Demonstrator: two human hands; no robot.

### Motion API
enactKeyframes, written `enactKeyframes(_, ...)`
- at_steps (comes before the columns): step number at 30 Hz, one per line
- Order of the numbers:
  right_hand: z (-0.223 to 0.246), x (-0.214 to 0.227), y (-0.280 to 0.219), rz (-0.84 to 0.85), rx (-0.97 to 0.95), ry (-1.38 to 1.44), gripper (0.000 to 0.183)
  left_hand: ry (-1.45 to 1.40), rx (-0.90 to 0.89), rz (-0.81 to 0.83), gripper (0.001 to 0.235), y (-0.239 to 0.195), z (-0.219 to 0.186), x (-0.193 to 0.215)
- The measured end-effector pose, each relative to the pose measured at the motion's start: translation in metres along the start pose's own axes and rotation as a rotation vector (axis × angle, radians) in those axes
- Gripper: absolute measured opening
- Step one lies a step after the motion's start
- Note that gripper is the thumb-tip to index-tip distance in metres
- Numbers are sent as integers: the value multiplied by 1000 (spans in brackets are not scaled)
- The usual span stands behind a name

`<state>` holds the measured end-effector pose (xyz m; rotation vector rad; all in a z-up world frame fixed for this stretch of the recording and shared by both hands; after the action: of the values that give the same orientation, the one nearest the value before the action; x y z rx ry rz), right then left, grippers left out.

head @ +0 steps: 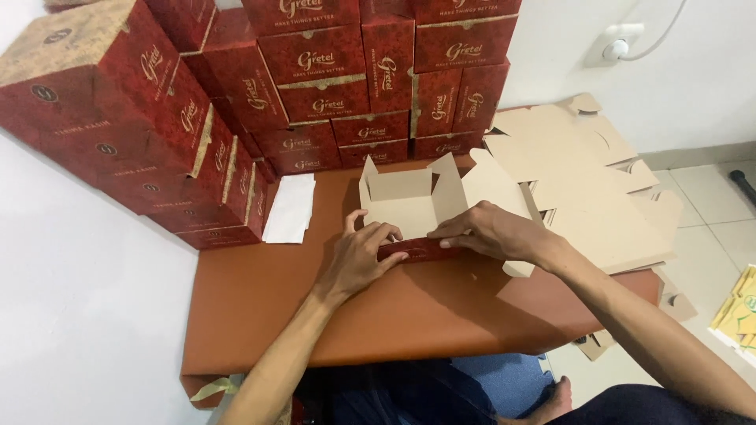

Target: Assembling small cardboard gift boxes by folding flat templates along pre-scored lines.

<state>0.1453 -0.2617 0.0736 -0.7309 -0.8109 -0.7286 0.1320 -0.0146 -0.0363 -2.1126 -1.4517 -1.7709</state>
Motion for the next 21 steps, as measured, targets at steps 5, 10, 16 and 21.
enactKeyframes(5, -12, 0, 1, 18, -131, 7, 33, 17, -7, -3, 36, 2, -1, -1)
enactKeyframes(10, -14, 0, -2, 17, -114, -22, 38, 7, -33, -23, 36, 0, -2, -3)
enactKeyframes(16, -12, -6, 11, -103, -74, -58, 35, 4, -39, -18, 36, -1, -1, -2)
enactKeyframes(21, -6, -21, 23, -218, 58, -104, 27, 4, -47, -21, 36, 0, -2, -3)
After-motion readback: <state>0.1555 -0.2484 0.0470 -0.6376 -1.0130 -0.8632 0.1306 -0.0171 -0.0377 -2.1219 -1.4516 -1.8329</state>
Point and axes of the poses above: each hand's wrist, its own y-axis towards the middle knuckle, its own x-axis out of the back of the hand, z = x × y, the point moved 3 cm from there along y, towards the middle knuckle, and after that the axes turned 7 degrees about -x, right-handed, at the moved point
